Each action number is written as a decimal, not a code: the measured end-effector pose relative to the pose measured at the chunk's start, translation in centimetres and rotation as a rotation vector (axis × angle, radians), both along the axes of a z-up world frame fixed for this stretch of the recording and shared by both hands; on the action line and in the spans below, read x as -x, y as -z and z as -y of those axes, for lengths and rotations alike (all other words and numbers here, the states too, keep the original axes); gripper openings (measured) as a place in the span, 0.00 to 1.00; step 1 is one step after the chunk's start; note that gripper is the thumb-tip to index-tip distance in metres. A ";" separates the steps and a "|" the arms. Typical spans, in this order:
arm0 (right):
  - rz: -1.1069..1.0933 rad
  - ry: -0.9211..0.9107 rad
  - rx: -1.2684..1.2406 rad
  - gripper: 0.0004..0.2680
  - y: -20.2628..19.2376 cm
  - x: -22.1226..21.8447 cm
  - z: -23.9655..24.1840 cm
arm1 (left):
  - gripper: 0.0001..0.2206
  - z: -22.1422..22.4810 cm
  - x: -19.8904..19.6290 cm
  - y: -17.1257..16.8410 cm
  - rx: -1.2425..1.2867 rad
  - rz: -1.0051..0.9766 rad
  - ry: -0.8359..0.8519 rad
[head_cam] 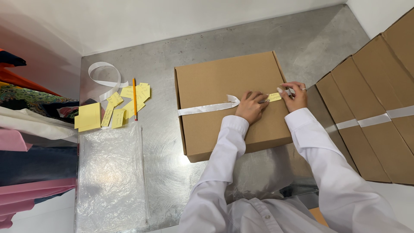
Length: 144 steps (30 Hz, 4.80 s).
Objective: The person ties a white ribbon around a cardboard box and secures it with a bow. They then pick up a yellow sticky note and a pencil, write on the note, and attach it to the box. Finally, the person stacks the labeled box on top of a pile of other boxes.
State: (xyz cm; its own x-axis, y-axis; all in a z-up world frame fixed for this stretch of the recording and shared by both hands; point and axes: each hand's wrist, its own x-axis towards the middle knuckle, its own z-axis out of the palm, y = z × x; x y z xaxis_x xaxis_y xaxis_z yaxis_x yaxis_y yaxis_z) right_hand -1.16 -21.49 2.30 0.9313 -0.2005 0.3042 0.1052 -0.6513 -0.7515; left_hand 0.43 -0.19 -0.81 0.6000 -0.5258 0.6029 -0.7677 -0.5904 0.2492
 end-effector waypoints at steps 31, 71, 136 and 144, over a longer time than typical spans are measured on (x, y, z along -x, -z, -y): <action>-0.823 0.149 -0.841 0.36 -8.7 11.6 -4.2 | 0.52 -23.4 17.1 -8.9 0.851 -1.461 -0.789; -0.467 0.014 -1.132 0.25 -25.4 34.4 -2.6 | 0.27 -21.1 30.9 -16.1 1.998 -0.909 -0.355; 0.432 0.766 0.224 0.44 -66.4 29.5 15.6 | 0.40 21.5 -1.4 -71.6 1.169 -1.167 0.479; 0.532 0.931 0.511 0.48 -63.4 26.9 21.7 | 0.37 24.8 -5.0 -68.9 0.974 -0.884 0.524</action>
